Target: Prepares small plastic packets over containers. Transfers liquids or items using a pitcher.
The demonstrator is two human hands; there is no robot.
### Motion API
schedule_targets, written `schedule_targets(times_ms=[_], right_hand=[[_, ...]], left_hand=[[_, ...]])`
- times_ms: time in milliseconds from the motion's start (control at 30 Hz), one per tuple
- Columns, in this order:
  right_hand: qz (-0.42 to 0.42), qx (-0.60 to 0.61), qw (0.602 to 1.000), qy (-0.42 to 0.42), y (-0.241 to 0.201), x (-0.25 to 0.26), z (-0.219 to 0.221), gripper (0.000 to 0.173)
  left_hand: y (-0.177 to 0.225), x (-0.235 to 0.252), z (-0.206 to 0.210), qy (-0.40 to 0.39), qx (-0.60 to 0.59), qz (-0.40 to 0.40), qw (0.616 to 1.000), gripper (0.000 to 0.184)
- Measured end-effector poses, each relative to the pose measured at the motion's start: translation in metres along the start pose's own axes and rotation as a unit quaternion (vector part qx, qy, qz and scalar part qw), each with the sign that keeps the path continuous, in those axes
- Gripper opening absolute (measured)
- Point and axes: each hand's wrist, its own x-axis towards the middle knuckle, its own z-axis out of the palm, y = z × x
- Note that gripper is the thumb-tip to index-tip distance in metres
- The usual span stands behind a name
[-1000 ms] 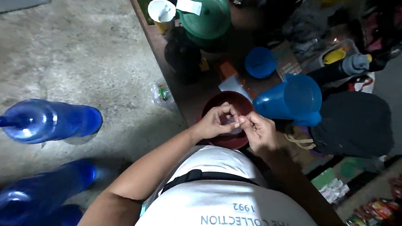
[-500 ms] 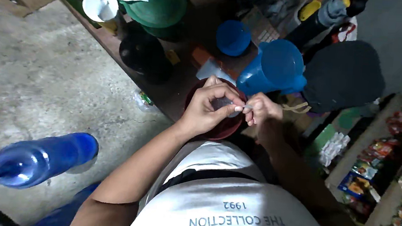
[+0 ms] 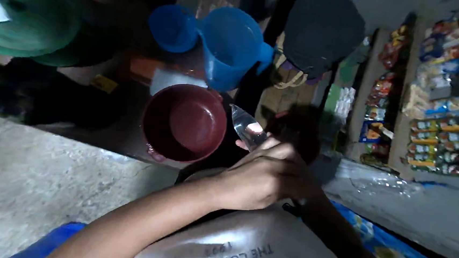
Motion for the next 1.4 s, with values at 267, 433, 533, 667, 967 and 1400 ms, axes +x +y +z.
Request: schedule_targets(times_ms=[267, 433, 533, 667, 967, 1400], right_hand=[[0.059, 0.038, 0.953, 0.295, 0.082, -0.010, -0.143, 0.038], [0.106, -0.199, 0.896, 0.382, 0.163, -0.017, -0.249, 0.038], [0.157, -0.367, 0.842, 0.363, 0.181, -0.006, -0.270, 0.044], [0.214, -0.619, 0.695, 0.296, 0.176, 0.021, -0.277, 0.059], [0.206, -0.535, 0.732, 0.368, 0.159, 0.076, -0.264, 0.061], [-0.367, -0.309, 0.855, 0.198, -0.012, 0.193, -0.178, 0.040]], left_hand=[[-0.017, -0.080, -0.066, 0.175, -0.023, -0.148, 0.973, 0.012], [-0.010, -0.175, -0.109, 0.306, -0.019, -0.236, 0.922, 0.014], [-0.001, -0.194, -0.115, 0.355, -0.018, -0.256, 0.899, 0.017], [0.003, -0.157, -0.100, 0.387, -0.009, -0.273, 0.881, 0.013], [-0.021, -0.136, -0.092, 0.333, -0.007, -0.325, 0.885, 0.014], [-0.032, -0.064, -0.028, 0.455, -0.018, -0.344, 0.821, 0.030]])
